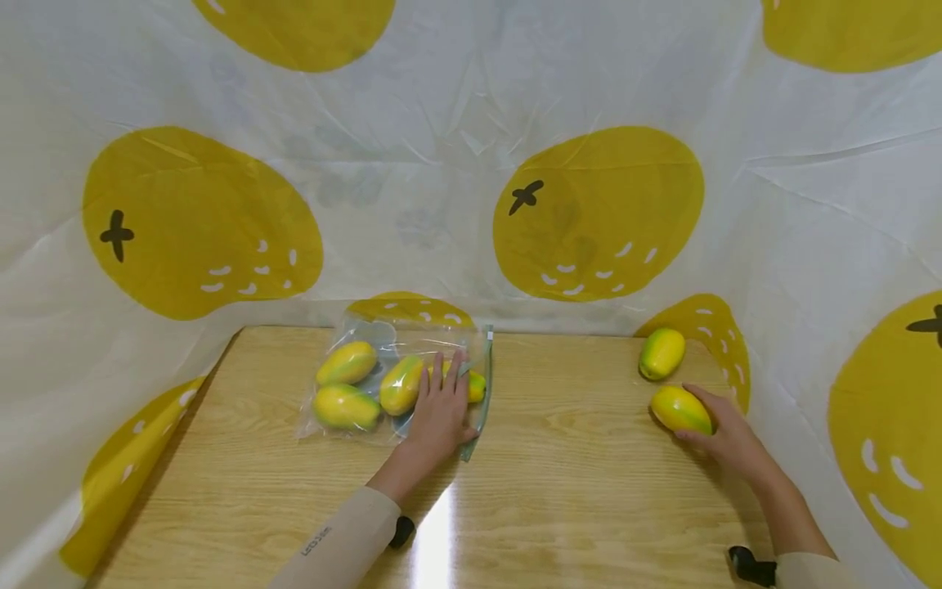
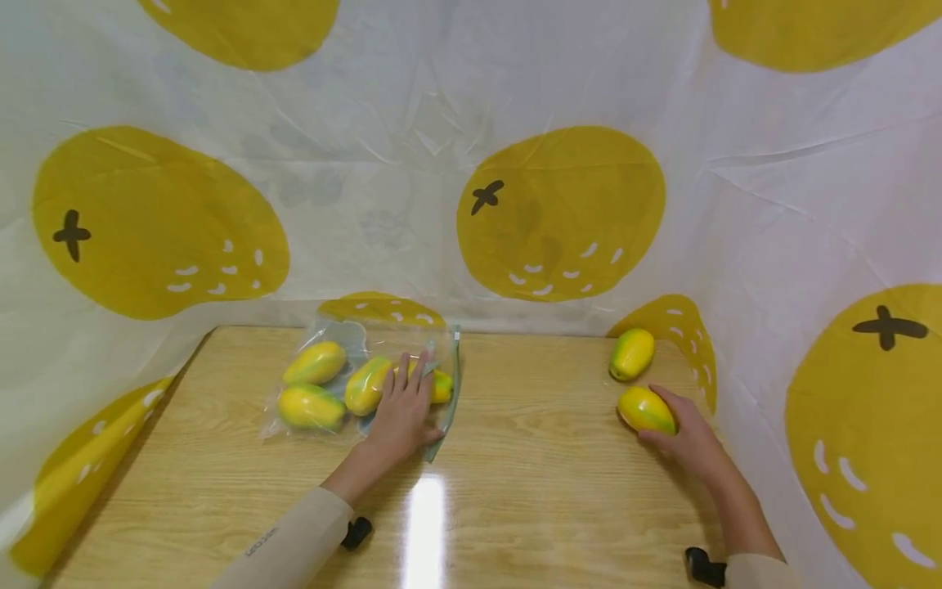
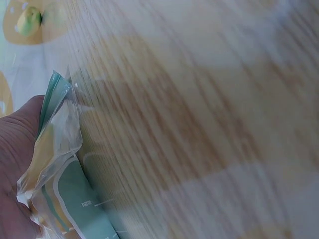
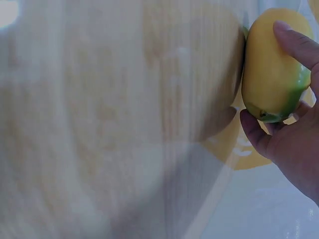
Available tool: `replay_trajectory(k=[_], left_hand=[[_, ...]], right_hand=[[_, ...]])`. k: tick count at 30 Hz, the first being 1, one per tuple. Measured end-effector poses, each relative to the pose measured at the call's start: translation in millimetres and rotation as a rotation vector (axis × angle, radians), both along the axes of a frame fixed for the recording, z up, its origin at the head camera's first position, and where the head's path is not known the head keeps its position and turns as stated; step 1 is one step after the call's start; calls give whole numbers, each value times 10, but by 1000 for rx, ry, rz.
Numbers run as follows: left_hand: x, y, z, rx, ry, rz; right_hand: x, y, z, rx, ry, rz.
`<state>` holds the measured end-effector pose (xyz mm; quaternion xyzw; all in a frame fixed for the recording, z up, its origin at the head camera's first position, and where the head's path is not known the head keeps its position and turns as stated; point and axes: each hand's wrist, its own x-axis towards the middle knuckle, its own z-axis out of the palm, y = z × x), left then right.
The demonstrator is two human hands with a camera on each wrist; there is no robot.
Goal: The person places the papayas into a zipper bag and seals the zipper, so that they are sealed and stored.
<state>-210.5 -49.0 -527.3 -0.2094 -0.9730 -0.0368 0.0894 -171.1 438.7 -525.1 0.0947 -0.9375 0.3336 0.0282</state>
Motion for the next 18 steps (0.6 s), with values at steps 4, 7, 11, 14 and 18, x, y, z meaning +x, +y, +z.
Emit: replay_trajectory(k=[4,7,11,14,18], left_hand=[[-12,-9,9,9,9,4],[-19,-16,17,14,11,11],[-14,-17,23,12,-1,13],[-13,-7,14,12,-12,9],[-18,11,0,15,-20,11]], right_hand=[[36,-105,20,-38,-92,-60],[51,-186,29,-37,-146,-99],[104,-273,36,-8,-193,-124],[155,-330,55,1,-208,-133],[168,-418,108,-9,-194,-134]])
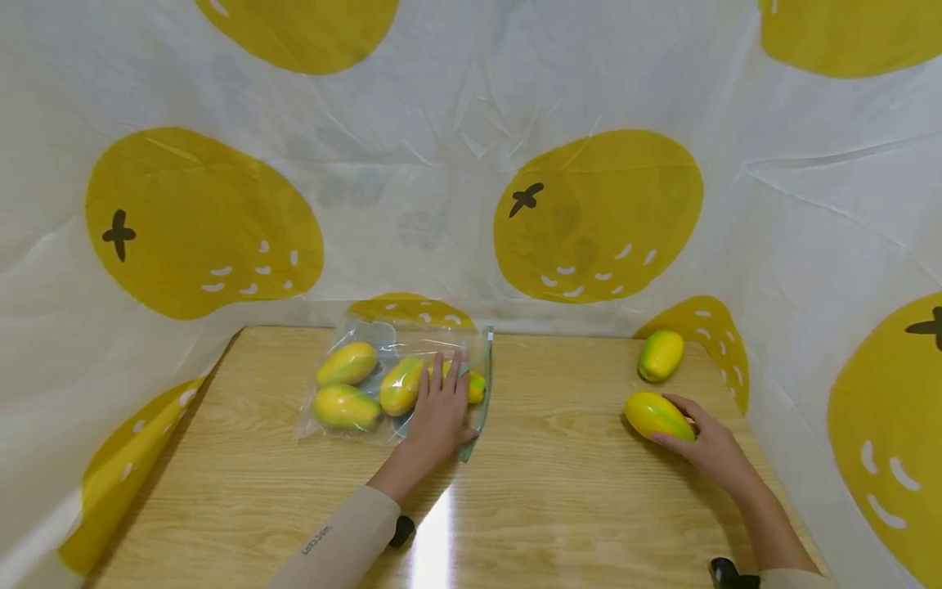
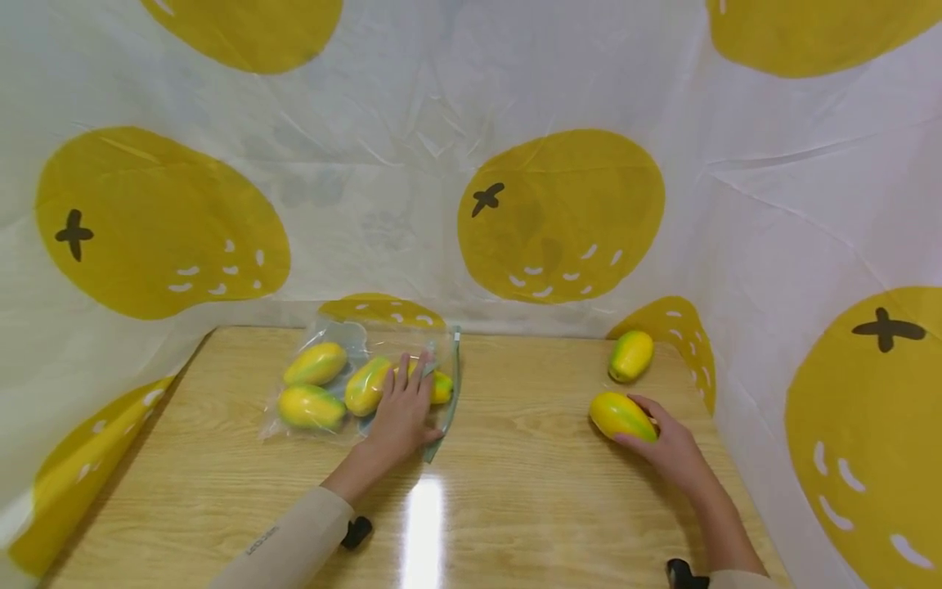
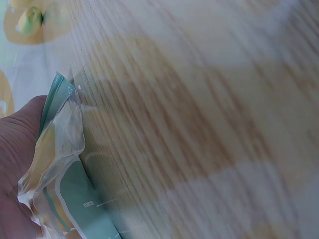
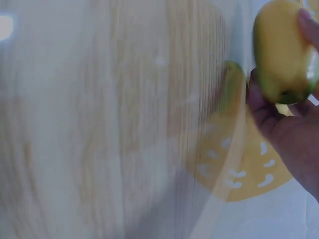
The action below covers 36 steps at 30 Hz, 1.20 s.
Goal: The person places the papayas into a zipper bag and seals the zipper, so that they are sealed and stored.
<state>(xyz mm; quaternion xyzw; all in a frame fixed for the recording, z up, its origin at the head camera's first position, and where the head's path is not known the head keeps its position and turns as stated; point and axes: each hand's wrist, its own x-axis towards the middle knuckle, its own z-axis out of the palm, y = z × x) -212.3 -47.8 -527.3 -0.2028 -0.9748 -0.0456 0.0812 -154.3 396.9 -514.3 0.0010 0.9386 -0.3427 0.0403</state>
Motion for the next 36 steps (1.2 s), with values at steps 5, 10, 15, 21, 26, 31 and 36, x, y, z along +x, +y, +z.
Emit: replay_trajectory(k=[5,10,15,21,26,31,36], left_hand=[[1,8,8,17,-6,2],[6,5,33,21,-8,0],[12,-6,39,11,-1,0],[11,-16,42,-3,12,-1],[7,-17,33,-16,22,0],[3,-18,18,-9,22,-5],[-3,-19,6,-10,25,-5]], right_hand=[[-54,-130,54,-23,44,25],[-139,-287,82,-59,71,85],[-266,-489,103,-69,56,138],[-419,-750,86,-106,51,219],[-543,-994,89,-152,23,292],[-646,-1225,118,-170,-25,366],[-741,-1413,125,-194,-68,418]])
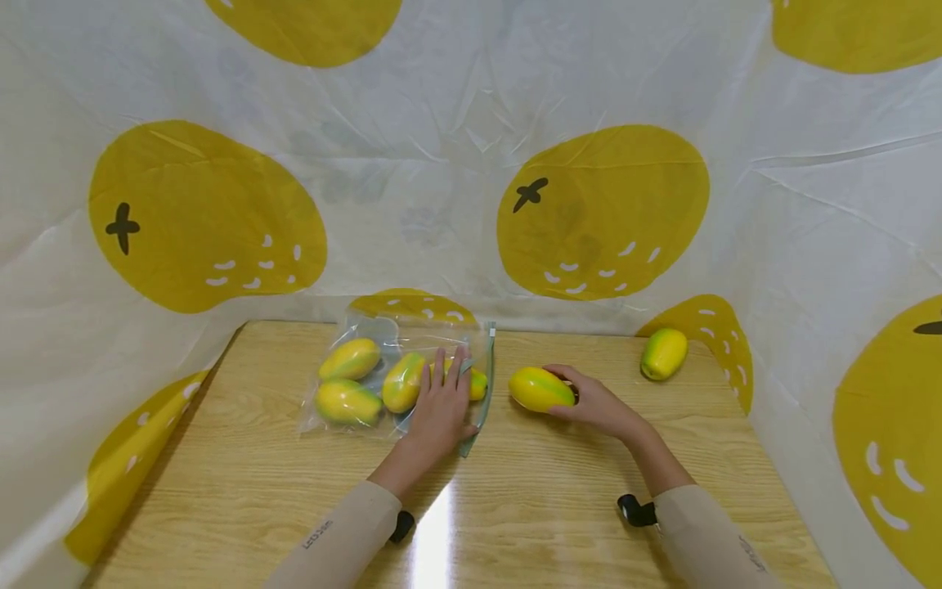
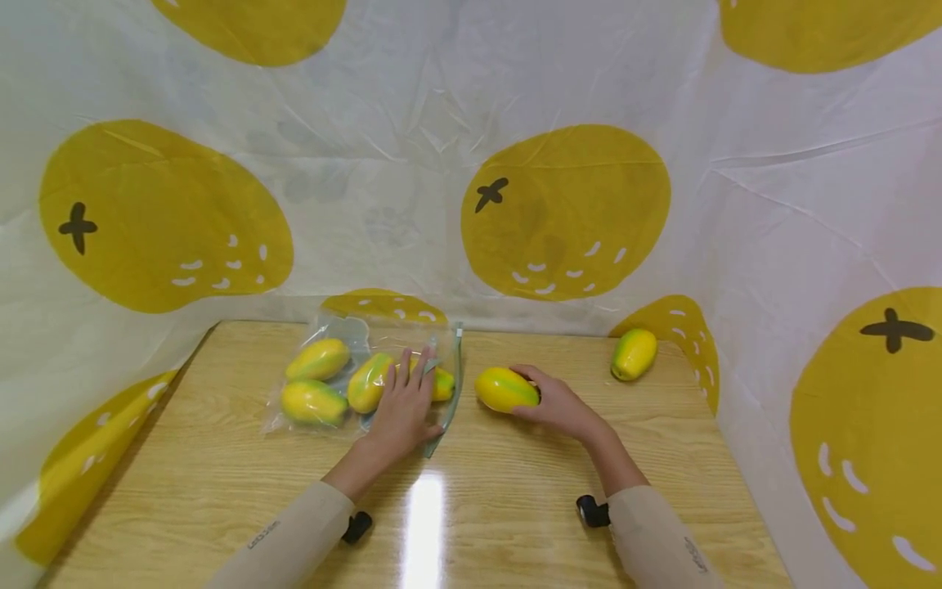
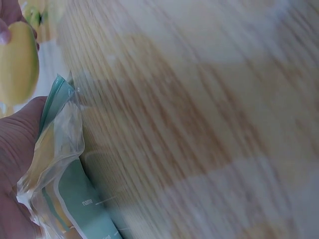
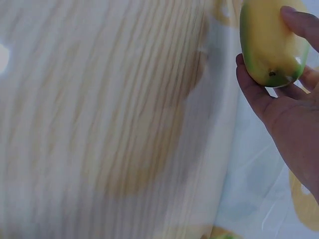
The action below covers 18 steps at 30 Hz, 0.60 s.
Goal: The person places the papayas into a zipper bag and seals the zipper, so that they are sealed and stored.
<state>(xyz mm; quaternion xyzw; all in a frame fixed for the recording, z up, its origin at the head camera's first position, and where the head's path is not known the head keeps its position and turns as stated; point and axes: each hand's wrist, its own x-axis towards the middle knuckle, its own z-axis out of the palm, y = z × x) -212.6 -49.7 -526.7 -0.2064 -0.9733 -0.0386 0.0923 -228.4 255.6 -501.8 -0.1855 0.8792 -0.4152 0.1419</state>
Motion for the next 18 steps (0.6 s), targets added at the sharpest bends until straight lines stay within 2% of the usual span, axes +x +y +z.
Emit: replay_trajectory(k=[9,18], left_hand=[[-5,24,13,-2,-17,8],[17,29,12,28,-34,8]], right_hand=[[-128,-219,-16,17,20,50],[-228,-437,-65,129,113,62]])
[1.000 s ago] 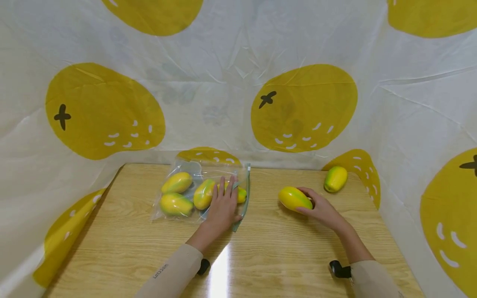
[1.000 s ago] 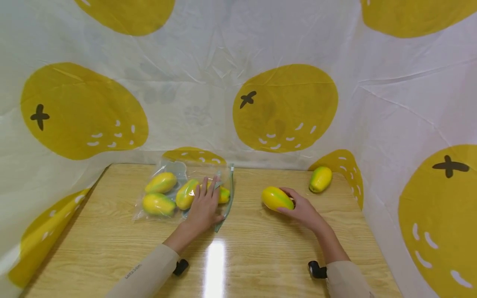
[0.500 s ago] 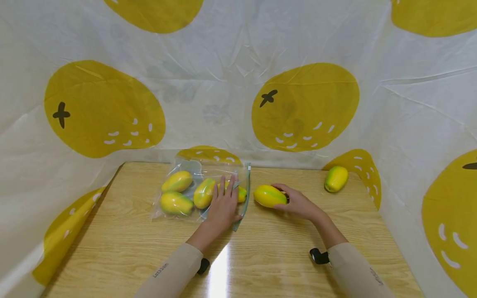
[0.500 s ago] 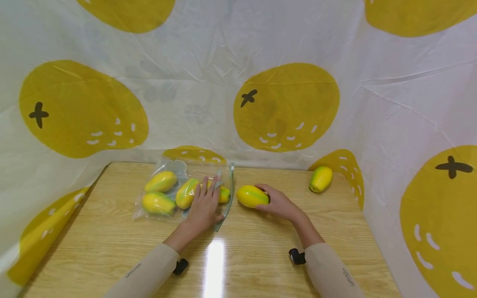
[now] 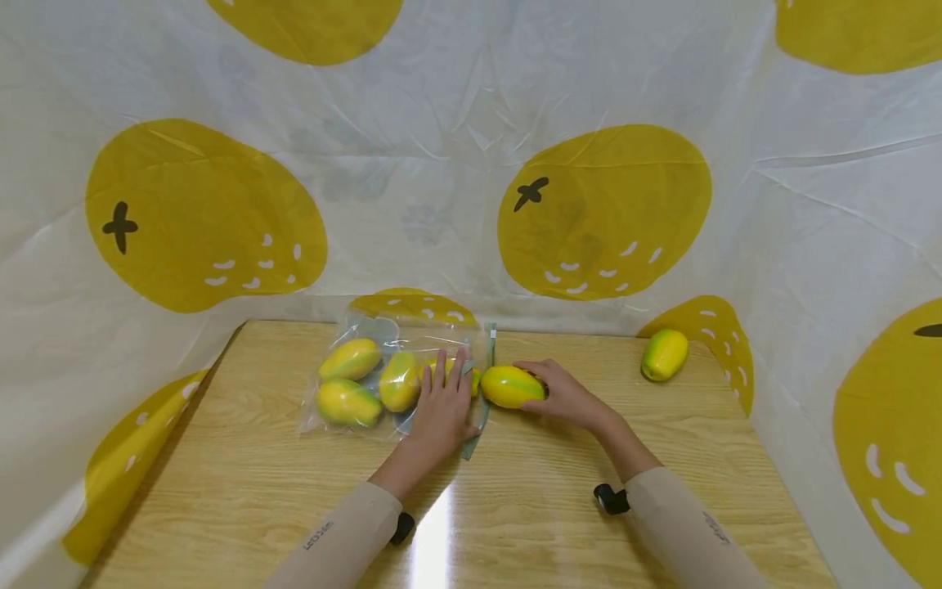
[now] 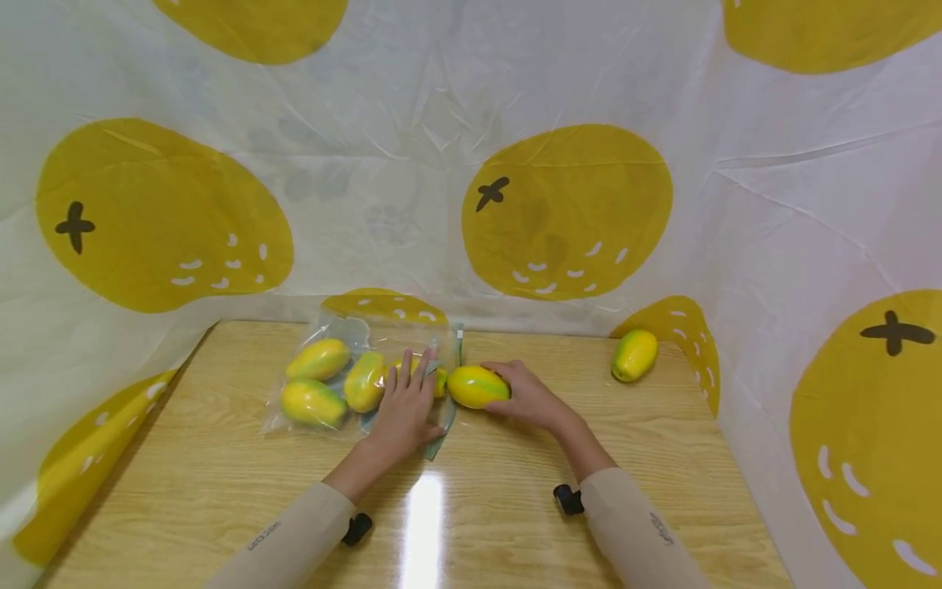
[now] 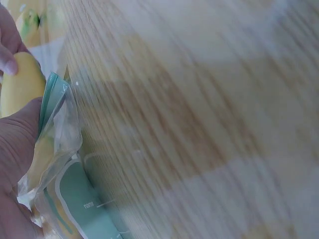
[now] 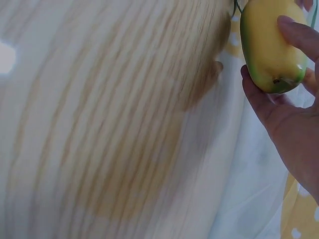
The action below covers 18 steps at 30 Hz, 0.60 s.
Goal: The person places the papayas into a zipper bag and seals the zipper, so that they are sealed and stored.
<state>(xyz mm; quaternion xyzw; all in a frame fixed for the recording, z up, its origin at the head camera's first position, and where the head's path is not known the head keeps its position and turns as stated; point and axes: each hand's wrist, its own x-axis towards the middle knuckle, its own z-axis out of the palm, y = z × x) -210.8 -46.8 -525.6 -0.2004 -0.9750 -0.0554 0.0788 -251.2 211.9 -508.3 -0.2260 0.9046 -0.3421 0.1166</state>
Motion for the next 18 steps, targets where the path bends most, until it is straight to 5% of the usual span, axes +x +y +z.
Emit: replay_trajectory(k=[9,18], left_hand=[[-5,6,-12,-24,14,-14],[-15,12,-37,-31,10,-6]], right_hand=[[-67,-253,-16,-117,-42,-55],[-125,-416,-52,-128,36,1]])
